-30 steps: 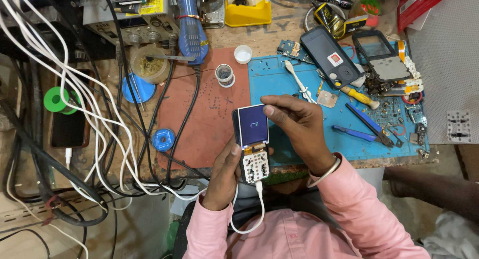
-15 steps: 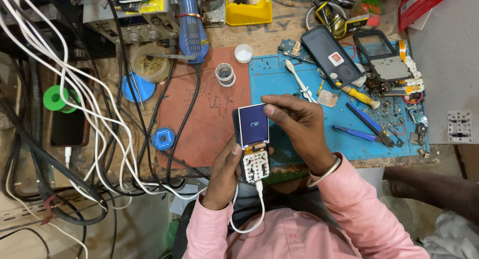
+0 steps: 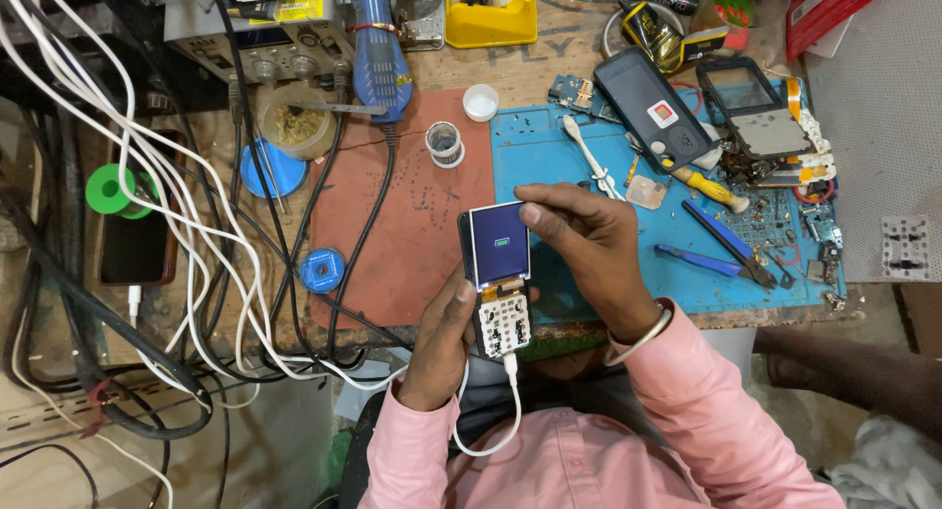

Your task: The person works on a disassembled feature phone at a repair bench, aligning and attaching a replacement screen to the phone body, connecting a white charging cable, and pressing the keypad buttons while the display lights up to test the screen. They repeatedly reposition the screen and phone during testing.

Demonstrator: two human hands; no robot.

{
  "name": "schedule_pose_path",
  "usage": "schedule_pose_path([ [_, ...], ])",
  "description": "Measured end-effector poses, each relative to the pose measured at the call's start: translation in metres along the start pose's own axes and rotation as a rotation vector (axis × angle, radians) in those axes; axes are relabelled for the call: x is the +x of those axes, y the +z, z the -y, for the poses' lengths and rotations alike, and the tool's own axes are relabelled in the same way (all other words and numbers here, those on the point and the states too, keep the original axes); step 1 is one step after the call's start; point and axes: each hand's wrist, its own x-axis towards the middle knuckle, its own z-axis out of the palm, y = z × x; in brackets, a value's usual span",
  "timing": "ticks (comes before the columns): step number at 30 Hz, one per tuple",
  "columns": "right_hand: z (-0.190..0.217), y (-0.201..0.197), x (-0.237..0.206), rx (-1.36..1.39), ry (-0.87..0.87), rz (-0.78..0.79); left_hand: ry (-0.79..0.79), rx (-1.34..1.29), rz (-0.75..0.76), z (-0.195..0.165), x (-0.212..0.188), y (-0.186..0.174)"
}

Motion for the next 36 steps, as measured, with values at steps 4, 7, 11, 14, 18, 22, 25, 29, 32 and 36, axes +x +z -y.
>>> schedule_pose_path([
  [4, 0.0008, 0.0001, -0.0001, -0.013, 0.004, -0.003, 0.005, -0.011, 0.002, 0.0011, 0.0001, -0.0004],
  [7, 0.0011, 0.0002, 0.0000, -0.013, 0.003, -0.004, 0.012, -0.007, 0.010, 0.0012, 0.0003, -0.0007],
  [11, 0.0011, 0.0004, -0.0003, -0.025, -0.002, -0.008, 0.011, -0.005, 0.006, -0.0001, 0.0002, 0.0001],
  [14, 0.0010, 0.0004, -0.0004, -0.031, -0.001, -0.009, 0.009, -0.001, -0.001, -0.0019, 0.0001, 0.0014],
  [18, 0.0012, 0.0005, 0.0000, -0.038, -0.001, -0.011, 0.014, -0.013, -0.004, -0.0036, 0.0004, 0.0032],
  [22, 0.0016, 0.0002, 0.0005, -0.049, 0.003, -0.010, -0.001, -0.015, -0.021, -0.0038, 0.0000, 0.0040],
  [25, 0.0011, 0.0003, 0.0004, -0.043, 0.004, -0.011, 0.003, -0.013, -0.012, -0.0033, 0.0003, 0.0034],
  [29, -0.0001, 0.0001, 0.0003, -0.034, -0.002, -0.007, 0.006, 0.011, -0.010, -0.0034, -0.0001, 0.0020],
  [32, -0.0003, -0.0004, 0.0001, -0.039, -0.007, -0.008, 0.010, 0.005, -0.005, -0.0030, -0.0001, 0.0020],
  [36, -0.0006, 0.0003, 0.0008, -0.019, 0.003, -0.011, 0.010, -0.033, -0.017, -0.0006, 0.0003, 0.0022],
])
